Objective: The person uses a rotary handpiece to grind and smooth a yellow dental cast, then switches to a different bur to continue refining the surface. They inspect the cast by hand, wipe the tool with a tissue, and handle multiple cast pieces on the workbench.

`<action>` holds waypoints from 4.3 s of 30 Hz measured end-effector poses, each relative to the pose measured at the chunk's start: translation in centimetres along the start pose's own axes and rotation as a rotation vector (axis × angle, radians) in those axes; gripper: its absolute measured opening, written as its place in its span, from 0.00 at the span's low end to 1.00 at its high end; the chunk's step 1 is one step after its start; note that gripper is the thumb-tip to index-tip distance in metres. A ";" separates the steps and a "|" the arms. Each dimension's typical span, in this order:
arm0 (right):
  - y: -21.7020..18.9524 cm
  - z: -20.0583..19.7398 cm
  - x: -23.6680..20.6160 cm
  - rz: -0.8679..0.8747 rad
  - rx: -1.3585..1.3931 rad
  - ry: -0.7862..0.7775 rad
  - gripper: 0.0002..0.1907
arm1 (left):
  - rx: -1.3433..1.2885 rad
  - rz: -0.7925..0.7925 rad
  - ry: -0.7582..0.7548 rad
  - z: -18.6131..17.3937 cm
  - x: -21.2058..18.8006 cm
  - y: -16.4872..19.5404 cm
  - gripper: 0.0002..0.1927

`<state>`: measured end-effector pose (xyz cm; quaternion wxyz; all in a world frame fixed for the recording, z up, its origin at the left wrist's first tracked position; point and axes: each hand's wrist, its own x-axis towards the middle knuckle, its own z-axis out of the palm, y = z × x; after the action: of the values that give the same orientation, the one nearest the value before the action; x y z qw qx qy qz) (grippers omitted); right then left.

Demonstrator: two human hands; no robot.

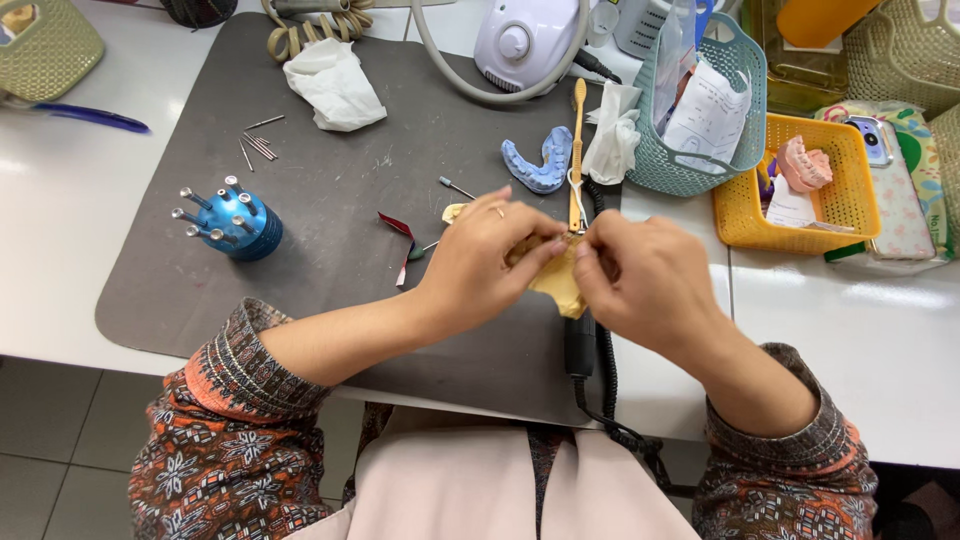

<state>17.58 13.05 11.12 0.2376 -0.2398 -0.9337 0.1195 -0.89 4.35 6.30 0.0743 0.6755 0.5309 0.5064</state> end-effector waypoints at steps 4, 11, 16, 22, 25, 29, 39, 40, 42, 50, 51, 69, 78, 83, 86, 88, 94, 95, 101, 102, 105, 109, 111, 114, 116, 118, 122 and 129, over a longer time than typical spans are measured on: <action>0.5 4.0 -1.2 0.172 0.141 -0.255 0.07 | -0.038 -0.164 -0.147 0.3 -3.5 -1.8 0.07; 1.5 5.9 -3.0 -0.129 0.128 -0.174 0.06 | 0.400 0.257 -0.087 -0.3 -5.6 -2.1 0.07; 3.5 5.4 -3.1 -0.117 0.162 0.000 0.05 | 0.415 0.237 -0.130 -0.1 -5.5 -1.9 0.07; 7.1 5.2 -2.6 0.058 0.013 0.137 0.06 | 0.409 0.243 -0.136 -0.2 -5.5 -2.3 0.07; 7.6 5.1 -2.5 0.091 0.066 0.091 0.05 | 0.370 0.244 -0.149 -0.4 -5.4 -2.4 0.07; 6.3 5.0 -2.6 0.164 0.043 -0.052 0.20 | 0.334 0.255 -0.143 -0.5 -5.2 -2.5 0.08; 4.6 4.8 -2.9 0.159 -0.045 -0.233 0.29 | 0.482 0.294 -0.065 -0.9 -4.1 -3.9 0.09; 4.7 4.8 -3.0 0.153 -0.062 -0.241 0.27 | 0.487 0.301 -0.067 -0.9 -4.0 -4.1 0.09; 5.0 4.9 -3.3 0.035 -0.016 -0.167 0.19 | 0.482 0.314 -0.059 -0.8 -3.9 -4.3 0.09; 5.6 5.0 -3.7 -0.025 -0.020 -0.158 0.07 | 0.464 0.305 0.004 -0.6 -4.1 -4.4 0.09; 5.5 5.0 -3.8 -0.023 -0.025 -0.152 0.06 | 0.458 0.302 0.010 -0.6 -4.1 -4.4 0.09; 5.1 3.8 -5.6 -0.219 0.292 0.124 0.22 | 0.443 0.271 0.023 -0.3 -4.0 -4.9 0.09; 8.2 4.5 -4.4 -0.549 -0.003 0.091 0.24 | 0.377 0.247 -0.084 0.0 -3.9 -5.4 0.09; 10.5 6.2 -4.5 -0.497 0.230 0.197 0.24 | 0.345 0.215 -0.090 -0.2 -3.9 -5.6 0.08; 12.0 6.8 -5.6 -0.278 0.440 0.187 0.19 | 0.347 0.217 -0.102 -0.2 -3.9 -5.7 0.08; 12.6 7.1 -6.8 -0.024 0.530 0.102 0.15 | 0.363 0.224 -0.121 -0.1 -4.0 -5.7 0.08; 12.1 8.6 -6.4 0.124 0.774 0.268 0.15 | 0.560 0.285 -0.134 0.9 -4.0 -6.2 0.07; 11.8 8.3 -6.5 0.121 0.751 0.236 0.15 | 0.606 0.290 -0.145 1.0 -4.1 -6.3 0.07; 10.1 7.3 -5.9 0.025 0.687 0.200 0.16 | 0.669 0.300 -0.208 0.7 -3.5 -7.1 0.09; 10.0 7.5 -5.7 0.020 0.681 0.209 0.16 | 0.662 0.312 -0.211 0.6 -3.3 -7.0 0.09; 9.9 7.7 -5.7 0.049 0.676 0.247 0.17 | 0.594 0.311 -0.234 0.2 -2.4 -6.4 0.11; 10.2 7.9 -5.9 0.101 0.661 0.317 0.19 | 0.471 0.266 -0.175 -0.2 0.6 -6.4 0.10; 10.3 7.9 -5.8 0.108 0.616 0.345 0.20 | 0.361 0.195 -0.125 0.5 2.9 -7.0 0.12; 10.4 8.0 -5.7 0.123 0.606 0.376 0.22 | 0.101 -0.130 -0.116 2.8 6.4 -8.1 0.16; 10.6 8.0 -5.7 0.121 0.607 0.390 0.23 | 0.006 -0.274 -0.068 4.9 9.0 -9.0 0.18; 10.6 8.1 -5.8 0.115 0.607 0.391 0.23 | 0.023 -0.289 0.043 6.9 10.4 -9.6 0.19; 10.8 8.4 -6.0 0.112 0.629 0.380 0.23 | 0.012 -0.465 0.042 9.4 11.4 -10.3 0.16; 10.4 8.8 -6.3 -0.101 0.611 0.523 0.23 | -0.549 -0.382 0.198 7.4 7.3 -9.9 0.08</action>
<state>22.11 17.81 -2.34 0.5329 -0.1345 -0.7740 0.3145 -2.10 17.62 0.91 0.2949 0.4662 0.4963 0.6703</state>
